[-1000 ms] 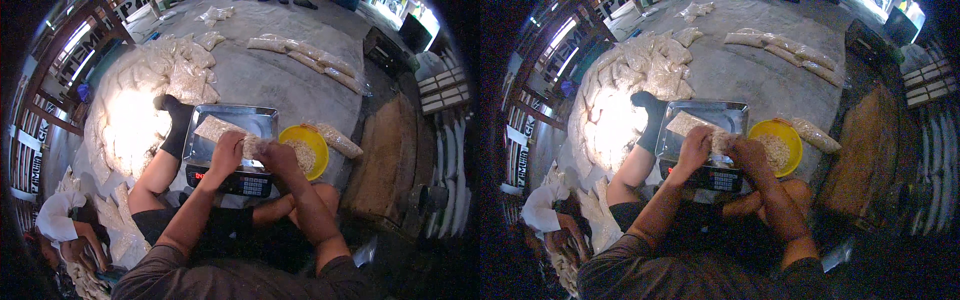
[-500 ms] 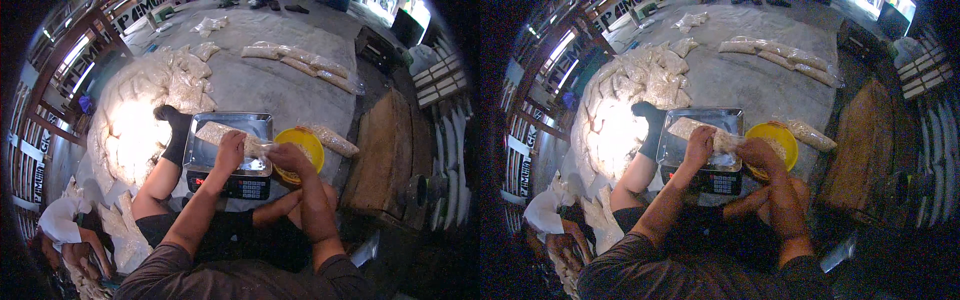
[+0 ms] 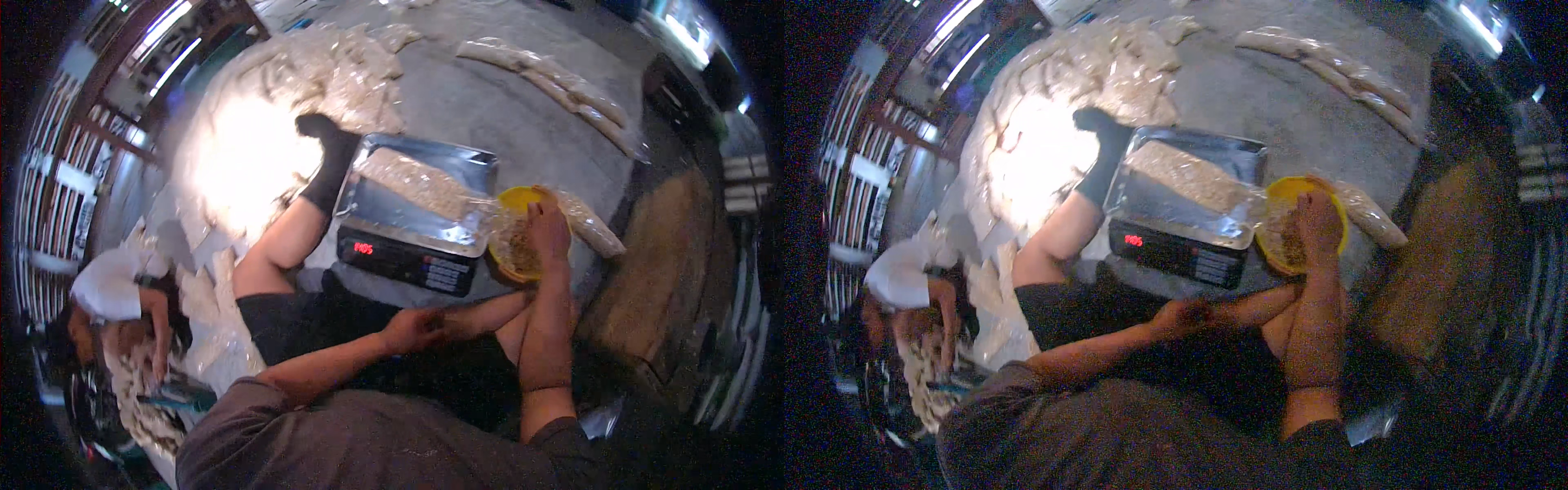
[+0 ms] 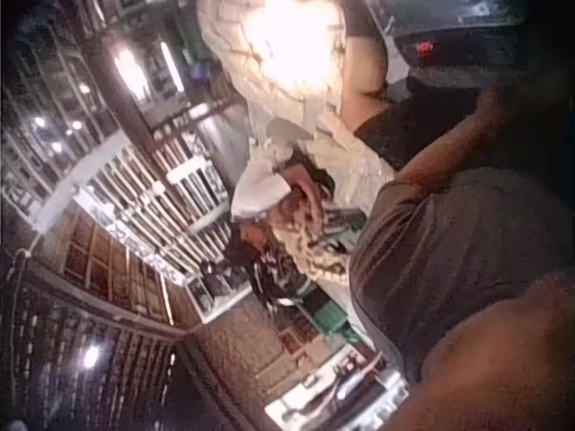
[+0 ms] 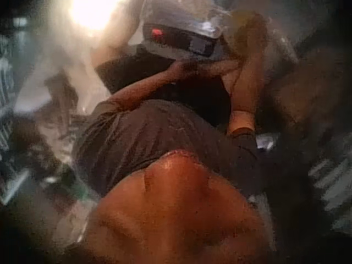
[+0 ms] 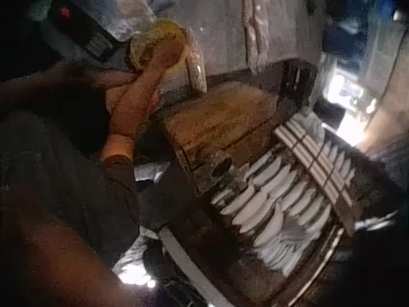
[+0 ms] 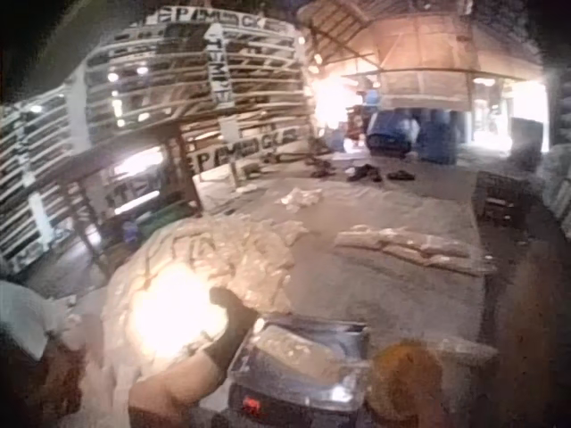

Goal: The person sits on the floor and repeatedly scoops grains from a yellow bowl into a plastic bag placed on a digital scale. After each fill, the bag is removed and set aside, and the process is repeated with a new bag.

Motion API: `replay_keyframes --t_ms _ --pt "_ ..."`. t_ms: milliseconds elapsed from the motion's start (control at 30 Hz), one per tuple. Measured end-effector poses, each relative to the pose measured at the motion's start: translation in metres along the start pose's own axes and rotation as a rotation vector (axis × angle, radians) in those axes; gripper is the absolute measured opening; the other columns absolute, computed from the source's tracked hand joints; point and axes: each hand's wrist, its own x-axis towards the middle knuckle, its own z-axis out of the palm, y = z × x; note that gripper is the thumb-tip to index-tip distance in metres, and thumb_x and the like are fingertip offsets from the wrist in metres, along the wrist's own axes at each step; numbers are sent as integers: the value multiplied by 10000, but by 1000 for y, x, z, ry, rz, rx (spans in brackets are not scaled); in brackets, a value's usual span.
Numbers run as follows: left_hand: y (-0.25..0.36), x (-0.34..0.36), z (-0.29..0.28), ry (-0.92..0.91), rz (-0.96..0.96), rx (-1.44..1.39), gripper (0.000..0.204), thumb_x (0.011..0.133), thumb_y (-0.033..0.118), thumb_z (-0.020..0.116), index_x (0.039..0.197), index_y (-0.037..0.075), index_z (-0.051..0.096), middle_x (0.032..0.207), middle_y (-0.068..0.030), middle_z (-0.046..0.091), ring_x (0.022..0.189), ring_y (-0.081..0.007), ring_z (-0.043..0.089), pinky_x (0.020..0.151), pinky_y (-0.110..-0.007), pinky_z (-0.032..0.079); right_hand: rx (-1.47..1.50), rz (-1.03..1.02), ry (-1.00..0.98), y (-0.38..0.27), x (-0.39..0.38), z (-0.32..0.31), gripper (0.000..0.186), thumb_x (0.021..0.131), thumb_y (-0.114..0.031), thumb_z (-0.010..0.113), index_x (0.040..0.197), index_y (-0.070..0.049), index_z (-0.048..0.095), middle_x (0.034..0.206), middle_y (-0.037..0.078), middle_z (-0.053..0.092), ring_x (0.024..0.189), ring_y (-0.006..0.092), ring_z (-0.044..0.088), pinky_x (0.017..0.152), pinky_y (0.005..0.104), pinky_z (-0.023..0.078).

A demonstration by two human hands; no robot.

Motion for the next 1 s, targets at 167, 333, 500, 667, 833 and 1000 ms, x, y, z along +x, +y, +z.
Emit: replay_keyframes --t_ms 167,333,500,667,833,1000 --pt "-4 4 3 -26 6 182 371 942 406 657 1103 72 642 1020 -204 711 963 -419 687 791 -491 556 122 -157 107 -41 -10 -23 336 1016 -339 552 1040 -29 682 1036 205 706 972 408 673 864 484 528" --pt "11 6 -4 -23 52 189 358 936 393 664 1082 69 624 984 -199 711 938 -418 691 777 -493 557 162 -67 69 -36 -7 -14 368 1003 -369 588 1014 -21 706 988 201 719 860 393 701 781 436 552" --pt "-4 3 7 31 21 188 309 924 359 679 1034 76 624 932 -189 707 872 -413 697 741 -502 553 367 -87 185 -71 -30 -48 372 987 -368 612 1015 -10 709 997 196 728 883 382 711 809 432 553" --pt "25 25 4 71 357 156 263 902 302 692 1024 85 607 820 -182 660 760 -404 680 678 -521 541 151 -7 38 -12 -15 -10 352 959 -356 661 1029 -15 713 1021 186 732 915 383 715 833 437 556" --pt "107 105 -38 400 638 424 201 849 274 699 973 118 672 937 -137 665 990 -329 658 891 -469 509 377 -22 98 -51 -23 -34 342 948 -333 666 1008 2 707 990 187 725 941 384 698 857 448 542" --pt "92 174 -86 269 319 952 299 777 235 703 1061 142 725 1115 -134 703 1174 -309 613 1147 -442 325 137 -93 -218 -5 -4 -12 306 951 -287 665 1056 0 684 1040 147 726 959 340 685 884 431 528"
